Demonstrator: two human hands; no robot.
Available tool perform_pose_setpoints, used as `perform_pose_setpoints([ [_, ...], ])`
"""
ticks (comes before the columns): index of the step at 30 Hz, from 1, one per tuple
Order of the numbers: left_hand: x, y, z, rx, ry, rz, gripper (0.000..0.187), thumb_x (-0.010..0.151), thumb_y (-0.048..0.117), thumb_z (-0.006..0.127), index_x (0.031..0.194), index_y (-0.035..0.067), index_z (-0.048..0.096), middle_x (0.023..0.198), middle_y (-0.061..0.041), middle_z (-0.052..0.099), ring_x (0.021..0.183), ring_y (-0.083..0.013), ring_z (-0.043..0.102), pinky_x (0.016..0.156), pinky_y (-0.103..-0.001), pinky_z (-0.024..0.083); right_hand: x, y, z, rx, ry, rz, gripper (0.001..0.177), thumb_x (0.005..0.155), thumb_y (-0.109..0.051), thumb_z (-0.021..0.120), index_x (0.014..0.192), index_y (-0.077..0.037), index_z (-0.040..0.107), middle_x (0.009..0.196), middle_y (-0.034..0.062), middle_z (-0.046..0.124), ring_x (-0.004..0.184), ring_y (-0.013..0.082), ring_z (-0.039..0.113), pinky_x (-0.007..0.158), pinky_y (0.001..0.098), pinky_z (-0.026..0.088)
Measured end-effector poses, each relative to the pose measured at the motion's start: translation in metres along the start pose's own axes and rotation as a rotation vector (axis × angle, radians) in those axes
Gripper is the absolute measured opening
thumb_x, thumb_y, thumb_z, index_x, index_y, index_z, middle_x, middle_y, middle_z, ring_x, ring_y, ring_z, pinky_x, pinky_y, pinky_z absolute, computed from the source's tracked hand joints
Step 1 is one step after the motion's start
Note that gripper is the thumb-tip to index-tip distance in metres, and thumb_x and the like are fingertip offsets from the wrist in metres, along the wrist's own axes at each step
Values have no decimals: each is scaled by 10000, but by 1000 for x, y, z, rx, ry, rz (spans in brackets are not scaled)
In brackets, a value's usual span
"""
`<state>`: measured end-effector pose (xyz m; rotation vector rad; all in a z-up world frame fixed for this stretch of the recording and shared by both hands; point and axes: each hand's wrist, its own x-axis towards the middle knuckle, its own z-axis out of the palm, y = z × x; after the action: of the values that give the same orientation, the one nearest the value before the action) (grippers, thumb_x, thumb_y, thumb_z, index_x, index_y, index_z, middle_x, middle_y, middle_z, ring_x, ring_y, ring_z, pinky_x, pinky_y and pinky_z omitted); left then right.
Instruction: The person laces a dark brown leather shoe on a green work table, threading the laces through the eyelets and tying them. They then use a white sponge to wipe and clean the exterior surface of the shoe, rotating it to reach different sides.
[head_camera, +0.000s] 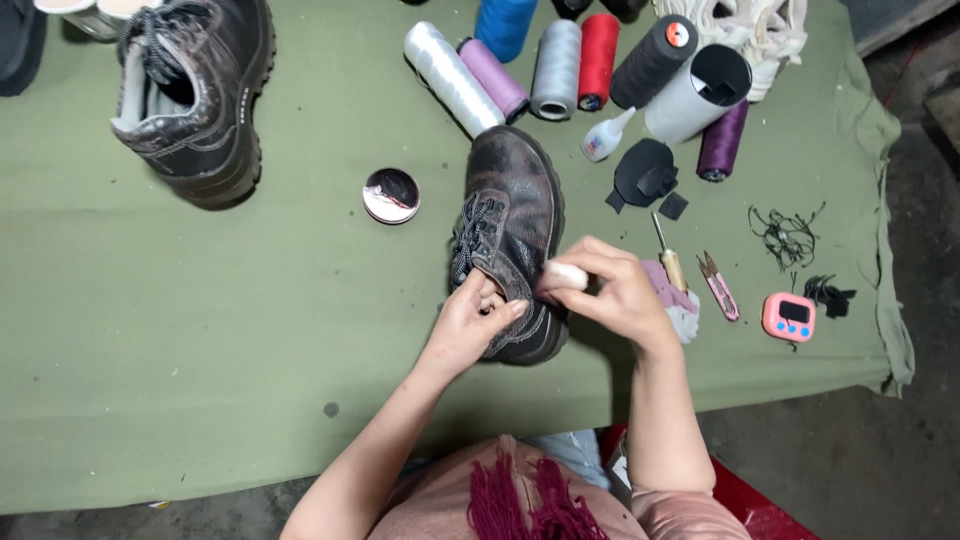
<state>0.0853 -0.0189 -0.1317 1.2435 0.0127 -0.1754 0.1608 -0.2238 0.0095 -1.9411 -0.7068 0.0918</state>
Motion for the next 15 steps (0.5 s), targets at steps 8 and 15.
perform_pose_setpoints([
  [8,-1,26,-3,-24,-26,48,596,925,30,735,1459,79,475,1147,-95,719,884,-97,660,723,-247,555,-6,3,3,71,-17,14,249,800,-114,860,1029,-67,775,943,128,701,854,271,690,804,425,542],
  [15,-4,59,4,-50,-76,75,651,964,27,683,1543,69,388,1283,-153,692,1132,-161,631,947,-353,544,1,31,6,-68,298,2,385,855,-73,854,1202,-21,695,1126,169,660,1008,297,661,850,417,521],
])
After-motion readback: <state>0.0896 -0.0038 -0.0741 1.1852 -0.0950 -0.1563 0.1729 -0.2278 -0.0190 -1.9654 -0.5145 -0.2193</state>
